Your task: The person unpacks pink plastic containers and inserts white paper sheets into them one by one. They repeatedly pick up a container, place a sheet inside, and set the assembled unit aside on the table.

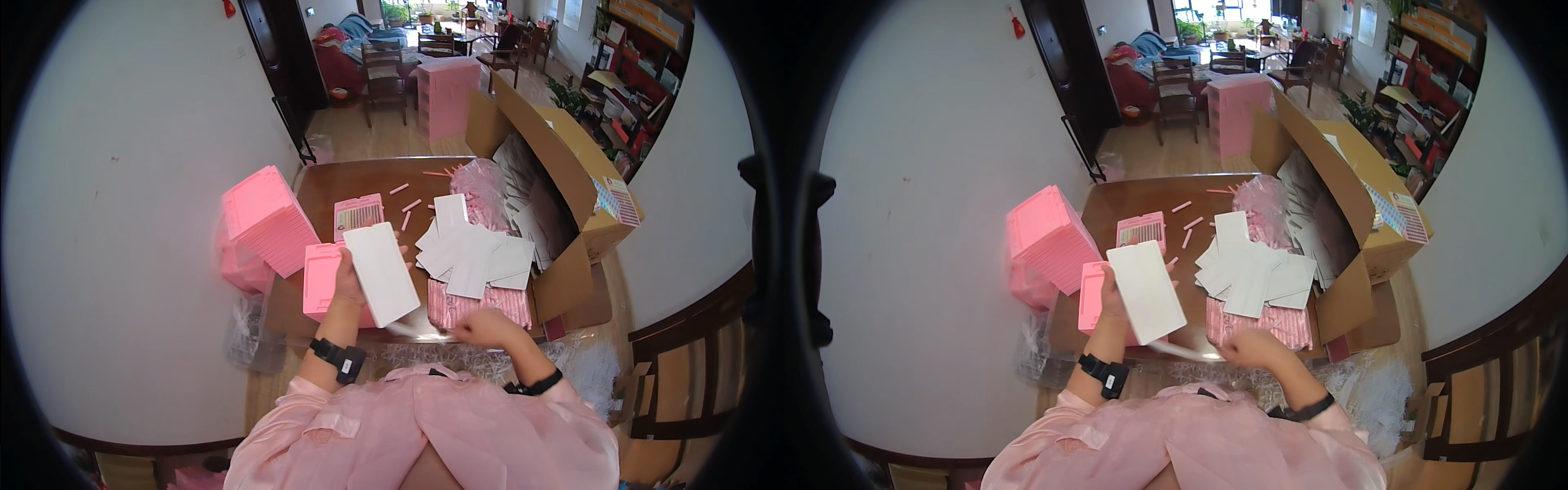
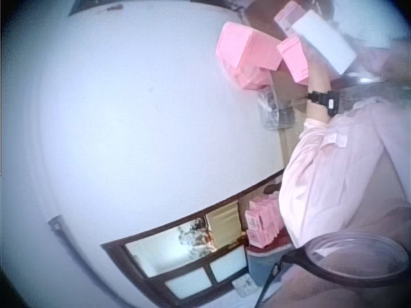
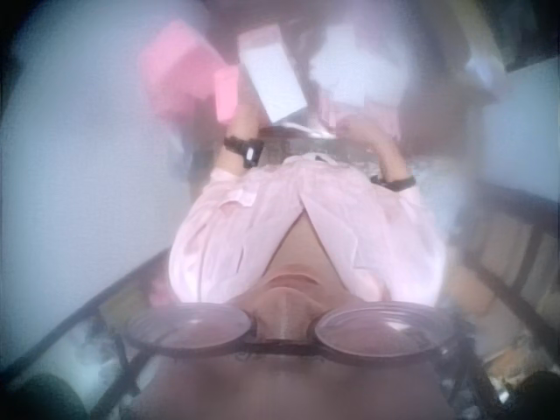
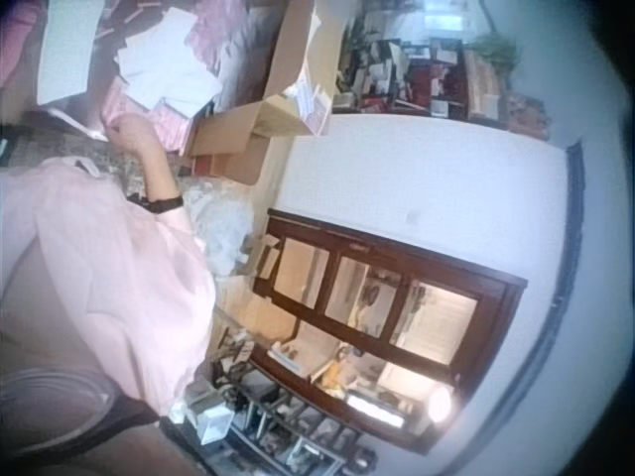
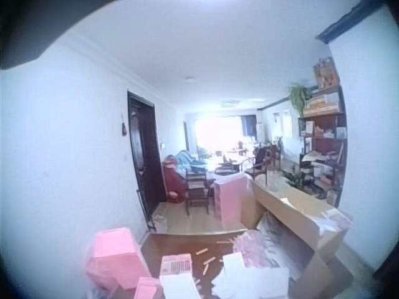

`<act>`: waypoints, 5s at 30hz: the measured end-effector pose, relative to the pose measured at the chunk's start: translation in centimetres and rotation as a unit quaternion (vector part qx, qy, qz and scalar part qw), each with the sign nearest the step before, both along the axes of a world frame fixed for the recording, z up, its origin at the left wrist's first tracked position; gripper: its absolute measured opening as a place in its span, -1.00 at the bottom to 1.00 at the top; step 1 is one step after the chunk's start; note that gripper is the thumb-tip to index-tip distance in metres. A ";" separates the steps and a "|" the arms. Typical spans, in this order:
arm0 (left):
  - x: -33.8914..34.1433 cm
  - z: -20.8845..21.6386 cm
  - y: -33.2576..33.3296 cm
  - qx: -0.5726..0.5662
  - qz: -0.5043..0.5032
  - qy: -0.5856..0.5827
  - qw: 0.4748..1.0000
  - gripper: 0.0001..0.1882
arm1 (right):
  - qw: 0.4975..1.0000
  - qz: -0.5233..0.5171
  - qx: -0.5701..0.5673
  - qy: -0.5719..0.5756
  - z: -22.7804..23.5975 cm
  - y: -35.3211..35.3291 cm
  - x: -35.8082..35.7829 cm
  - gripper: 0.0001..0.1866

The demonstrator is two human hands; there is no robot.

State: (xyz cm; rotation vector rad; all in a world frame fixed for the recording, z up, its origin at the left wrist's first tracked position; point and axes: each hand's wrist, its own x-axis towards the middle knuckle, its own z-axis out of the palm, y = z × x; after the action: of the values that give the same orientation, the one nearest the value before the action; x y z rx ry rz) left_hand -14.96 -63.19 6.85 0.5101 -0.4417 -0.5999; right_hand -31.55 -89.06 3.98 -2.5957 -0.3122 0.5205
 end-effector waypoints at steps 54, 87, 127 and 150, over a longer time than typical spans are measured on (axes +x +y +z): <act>-0.4 4.6 10.1 0.584 0.289 -0.510 0.562 0.52 | 0.899 -0.138 0.410 -0.070 5.5 14.1 15.3 -0.79; 4.1 -8.8 20.1 0.678 0.359 -0.254 0.589 -0.81 | 0.925 -0.302 -0.095 -0.210 -2.4 20.4 17.9 -0.75; 4.0 -11.6 20.8 0.362 0.169 0.159 0.903 -0.74 | 0.919 -0.119 0.281 -0.250 2.7 19.0 18.7 -0.54; 1.8 -4.1 6.2 0.540 0.325 -0.156 0.761 -0.87 | 0.804 -0.576 0.023 -0.146 -17.0 -9.1 10.8 -0.65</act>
State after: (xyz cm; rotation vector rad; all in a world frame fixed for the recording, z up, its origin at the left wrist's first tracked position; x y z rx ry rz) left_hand -13.15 -57.01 2.72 1.8179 -0.1527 -0.0118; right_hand -20.77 -98.20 -12.98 -2.2481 1.0981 -0.3294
